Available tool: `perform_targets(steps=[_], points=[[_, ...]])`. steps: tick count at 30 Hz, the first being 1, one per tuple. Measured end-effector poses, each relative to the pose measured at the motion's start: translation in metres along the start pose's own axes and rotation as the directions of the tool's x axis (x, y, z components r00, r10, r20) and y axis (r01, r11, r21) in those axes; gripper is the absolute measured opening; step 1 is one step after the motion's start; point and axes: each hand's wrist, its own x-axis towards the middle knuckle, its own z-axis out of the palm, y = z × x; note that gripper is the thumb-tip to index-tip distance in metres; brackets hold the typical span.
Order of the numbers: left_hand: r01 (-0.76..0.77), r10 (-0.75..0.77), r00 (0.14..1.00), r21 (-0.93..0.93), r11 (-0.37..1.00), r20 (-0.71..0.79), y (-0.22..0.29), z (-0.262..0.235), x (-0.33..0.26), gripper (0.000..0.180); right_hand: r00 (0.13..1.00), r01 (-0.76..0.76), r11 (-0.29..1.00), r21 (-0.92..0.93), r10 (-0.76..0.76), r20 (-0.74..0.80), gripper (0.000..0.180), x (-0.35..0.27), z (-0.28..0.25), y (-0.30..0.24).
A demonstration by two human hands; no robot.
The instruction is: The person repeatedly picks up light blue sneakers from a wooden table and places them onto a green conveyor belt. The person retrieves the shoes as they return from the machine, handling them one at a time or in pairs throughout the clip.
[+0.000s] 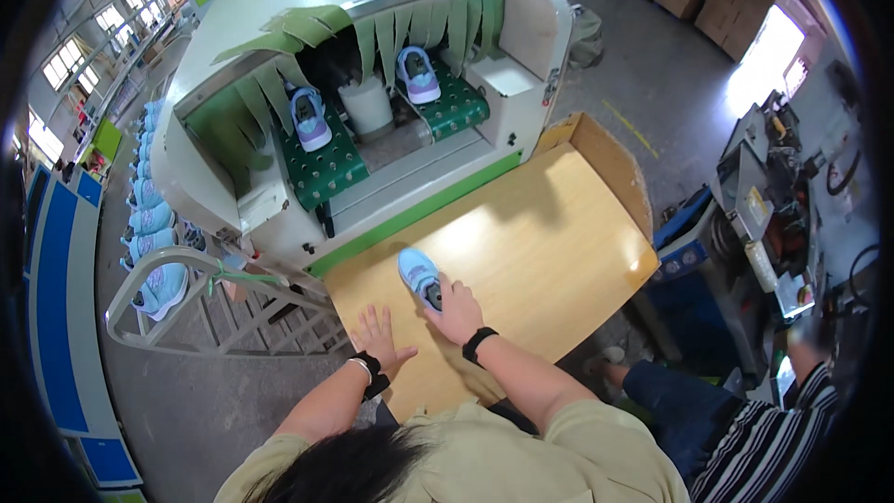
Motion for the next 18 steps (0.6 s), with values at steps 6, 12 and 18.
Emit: perform_targets(steps=[6, 12, 18], points=[[-0.053, 0.053, 0.996, -0.011, 0.999, -0.069, -0.014, 0.016, 0.004, 0.128, 0.972, 0.080, 0.993, -0.091, -0.058, 0.226, 0.100, -0.070, 0.012, 0.048], [-0.129, 0.117, 0.987, 0.106, 0.986, 0.112, -0.017, -0.010, -0.006, 0.143, 0.959, -0.061, 0.963, -0.262, 0.130, 0.253, 0.112, -0.150, 0.027, 0.044], [-0.248, 0.200, 0.963, 0.312, 0.917, 0.180, -0.035, -0.005, -0.003, 0.157, 0.890, -0.297, 0.920, -0.254, 0.363, 0.277, 0.125, -0.201, 0.034, 0.012]])
